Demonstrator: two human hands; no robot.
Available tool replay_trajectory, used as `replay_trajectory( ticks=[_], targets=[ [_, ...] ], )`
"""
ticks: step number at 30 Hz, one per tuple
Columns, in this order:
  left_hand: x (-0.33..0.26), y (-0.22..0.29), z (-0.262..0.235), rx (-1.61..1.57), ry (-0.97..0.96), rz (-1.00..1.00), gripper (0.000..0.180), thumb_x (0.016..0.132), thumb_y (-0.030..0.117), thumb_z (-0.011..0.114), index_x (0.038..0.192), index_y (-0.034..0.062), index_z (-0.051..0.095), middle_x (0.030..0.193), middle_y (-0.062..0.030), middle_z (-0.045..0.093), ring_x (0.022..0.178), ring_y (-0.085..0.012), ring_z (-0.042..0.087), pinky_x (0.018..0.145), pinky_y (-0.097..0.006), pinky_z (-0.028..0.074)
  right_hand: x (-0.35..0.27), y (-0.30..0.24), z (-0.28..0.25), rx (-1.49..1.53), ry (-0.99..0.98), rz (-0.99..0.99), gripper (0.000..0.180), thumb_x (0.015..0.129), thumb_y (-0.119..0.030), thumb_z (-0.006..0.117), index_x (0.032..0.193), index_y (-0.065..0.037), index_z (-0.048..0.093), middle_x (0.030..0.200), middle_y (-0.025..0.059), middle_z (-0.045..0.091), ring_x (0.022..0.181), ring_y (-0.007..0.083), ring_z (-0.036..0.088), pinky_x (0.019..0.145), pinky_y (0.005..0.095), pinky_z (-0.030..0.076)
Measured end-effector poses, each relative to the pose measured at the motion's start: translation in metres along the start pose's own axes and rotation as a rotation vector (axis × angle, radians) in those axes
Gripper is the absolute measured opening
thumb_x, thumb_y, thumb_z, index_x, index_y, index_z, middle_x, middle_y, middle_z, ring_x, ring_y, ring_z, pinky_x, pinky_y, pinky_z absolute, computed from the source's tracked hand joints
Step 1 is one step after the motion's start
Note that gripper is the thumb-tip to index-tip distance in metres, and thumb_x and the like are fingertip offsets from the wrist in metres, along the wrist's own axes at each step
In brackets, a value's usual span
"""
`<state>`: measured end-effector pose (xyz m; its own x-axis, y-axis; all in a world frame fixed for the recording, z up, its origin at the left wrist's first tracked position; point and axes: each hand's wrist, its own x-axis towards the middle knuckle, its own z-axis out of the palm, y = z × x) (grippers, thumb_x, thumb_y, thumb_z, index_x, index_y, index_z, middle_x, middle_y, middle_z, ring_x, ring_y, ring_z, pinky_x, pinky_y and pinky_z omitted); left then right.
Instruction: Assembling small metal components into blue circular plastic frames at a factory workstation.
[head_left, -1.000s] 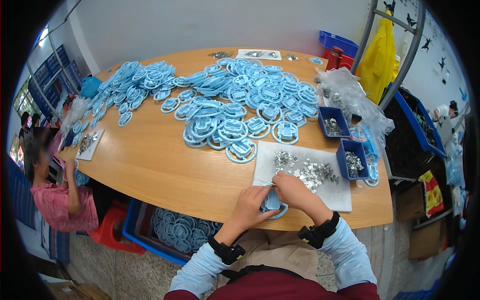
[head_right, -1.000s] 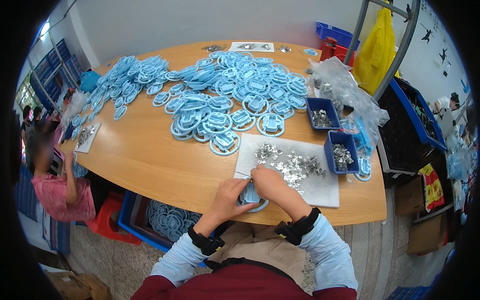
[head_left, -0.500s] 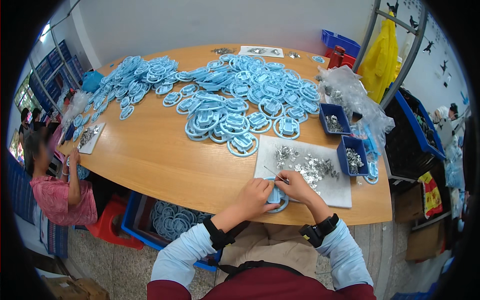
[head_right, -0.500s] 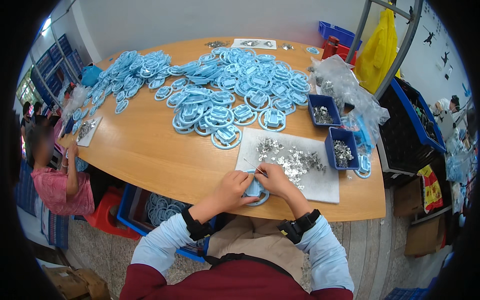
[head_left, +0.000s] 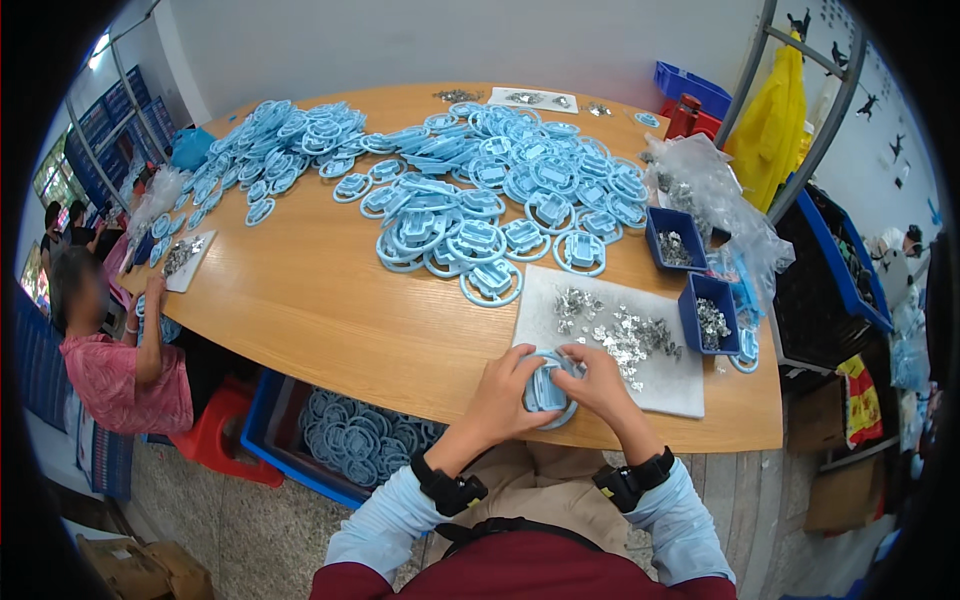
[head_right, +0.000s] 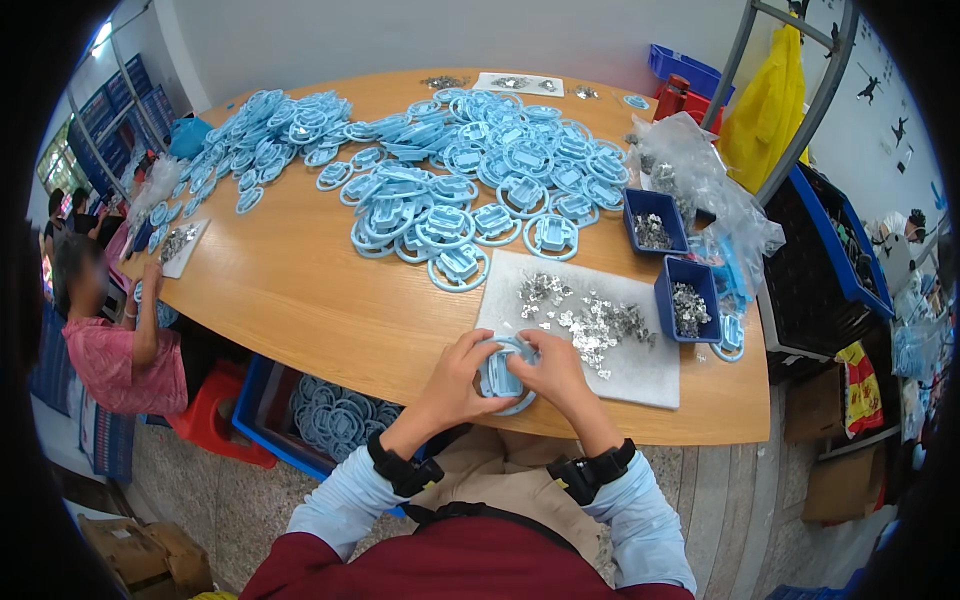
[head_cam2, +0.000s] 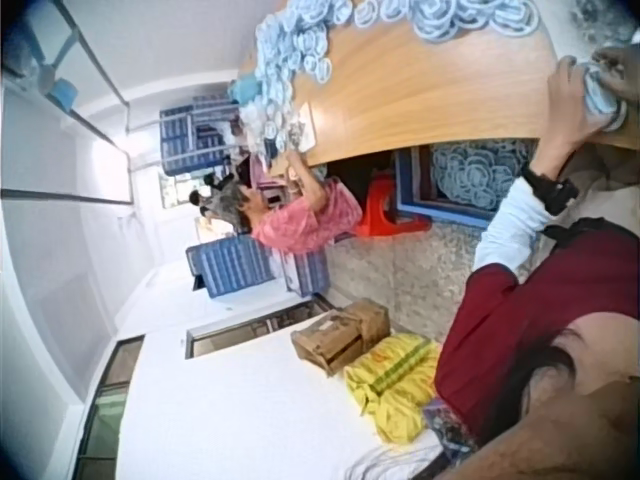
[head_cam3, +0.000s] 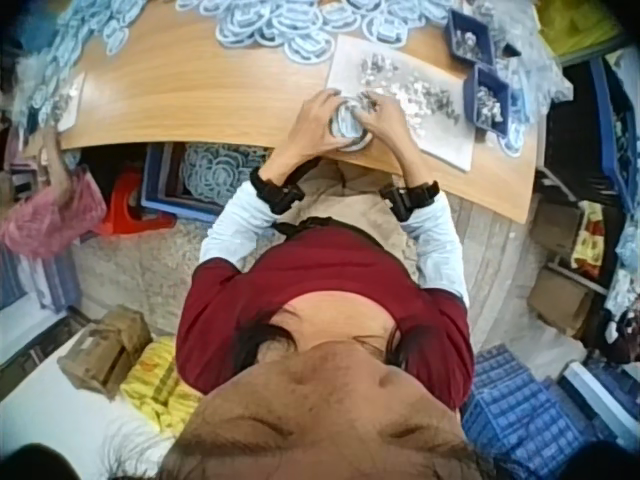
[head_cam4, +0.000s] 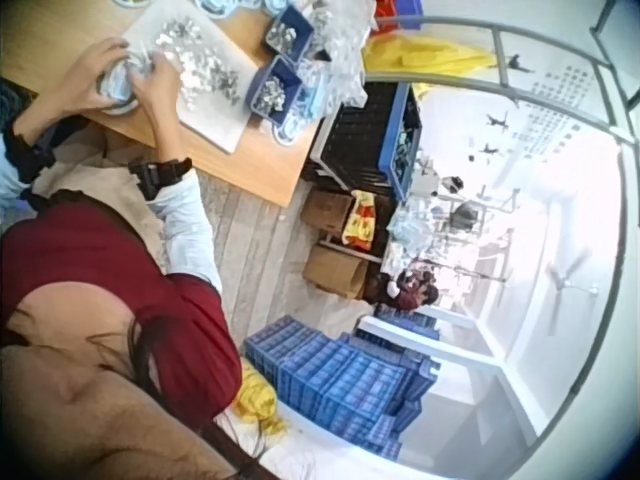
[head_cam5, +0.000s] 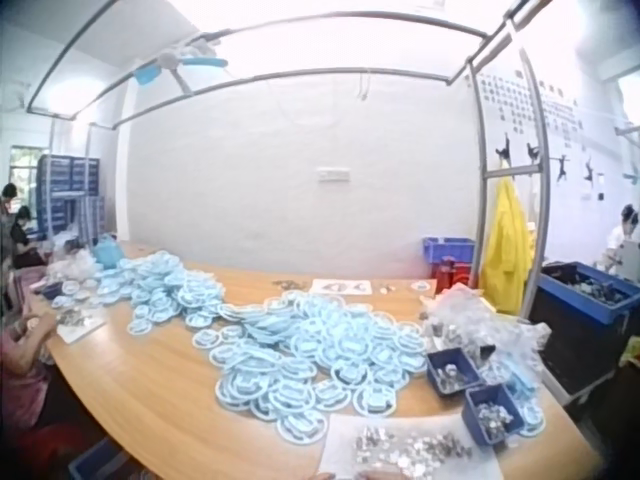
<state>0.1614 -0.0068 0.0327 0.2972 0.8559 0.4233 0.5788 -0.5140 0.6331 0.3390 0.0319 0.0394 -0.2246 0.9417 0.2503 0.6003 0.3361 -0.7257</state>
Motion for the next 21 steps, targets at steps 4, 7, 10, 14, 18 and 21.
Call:
replay_trajectory(
  ticks=[4, 7, 10, 14, 18, 21],
  targets=[
    [-0.022, 0.022, -0.009, -0.351, 0.163, -0.093, 0.062, 0.064, 0.027, 0.080, 0.114, 0.0021, 0.053, 0.120, -0.0174, 0.049, 0.110, -0.0281, 0.051, 0.087, -0.039, 0.044, -0.017, -0.018, -0.004, 0.357, -0.210, 0.276, 0.036, 0.067, -0.019, 0.070, 0.096, 0.001, 0.065, 0.070, 0.0048, 0.062, 0.063, 0.0101, 0.057, 0.058, 0.0265, 0.047],
    [-0.042, 0.011, -0.001, -1.060, 0.120, -0.548, 0.043, 0.076, 0.019, 0.075, 0.111, 0.0018, 0.057, 0.108, -0.0092, 0.059, 0.097, -0.0158, 0.058, 0.082, -0.030, 0.048, -0.032, -0.034, 0.001, 0.379, -0.170, 0.217, 0.036, 0.067, -0.019, 0.070, 0.097, 0.000, 0.064, 0.068, 0.0026, 0.059, 0.061, 0.0070, 0.054, 0.057, 0.0241, 0.046],
    [-0.041, 0.018, -0.004, -1.322, 0.042, -0.850, 0.029, 0.083, 0.015, 0.068, 0.107, 0.0004, 0.060, 0.092, -0.0044, 0.066, 0.081, -0.0106, 0.062, 0.072, -0.025, 0.052, -0.039, -0.028, 0.006, 0.398, -0.169, 0.216, 0.037, 0.067, -0.020, 0.071, 0.098, 0.000, 0.064, 0.069, 0.0039, 0.060, 0.063, 0.0076, 0.055, 0.057, 0.0241, 0.046],
    [-0.049, 0.018, -0.001, -1.310, -0.021, -0.896, 0.028, 0.085, 0.018, 0.067, 0.106, 0.0008, 0.060, 0.095, -0.0051, 0.065, 0.083, -0.0109, 0.062, 0.071, -0.025, 0.052, -0.042, -0.024, 0.005, 0.381, -0.176, 0.186, 0.040, 0.066, -0.020, 0.071, 0.100, 0.000, 0.065, 0.072, 0.0054, 0.062, 0.064, 0.0088, 0.056, 0.058, 0.0250, 0.047],
    [-0.043, 0.025, -0.003, -1.196, -0.010, -0.856, 0.026, 0.087, 0.021, 0.065, 0.104, 0.0011, 0.062, 0.088, -0.0019, 0.064, 0.075, -0.0085, 0.061, 0.065, -0.023, 0.049, -0.037, -0.027, -0.003, 0.289, -0.164, 0.094, 0.041, 0.067, -0.020, 0.072, 0.102, 0.000, 0.065, 0.074, 0.0062, 0.063, 0.063, 0.0098, 0.056, 0.057, 0.0263, 0.047],
    [-0.030, 0.014, 0.010, -1.259, 0.245, -0.929, 0.024, 0.088, 0.021, 0.063, 0.102, 0.0026, 0.060, 0.085, -0.0013, 0.062, 0.073, -0.0096, 0.059, 0.066, -0.024, 0.049, -0.014, 0.007, -0.001, 0.413, -0.083, 0.115, 0.034, 0.070, -0.022, 0.073, 0.095, 0.000, 0.066, 0.075, 0.0092, 0.064, 0.064, 0.0131, 0.058, 0.058, 0.0282, 0.046]
  ],
)
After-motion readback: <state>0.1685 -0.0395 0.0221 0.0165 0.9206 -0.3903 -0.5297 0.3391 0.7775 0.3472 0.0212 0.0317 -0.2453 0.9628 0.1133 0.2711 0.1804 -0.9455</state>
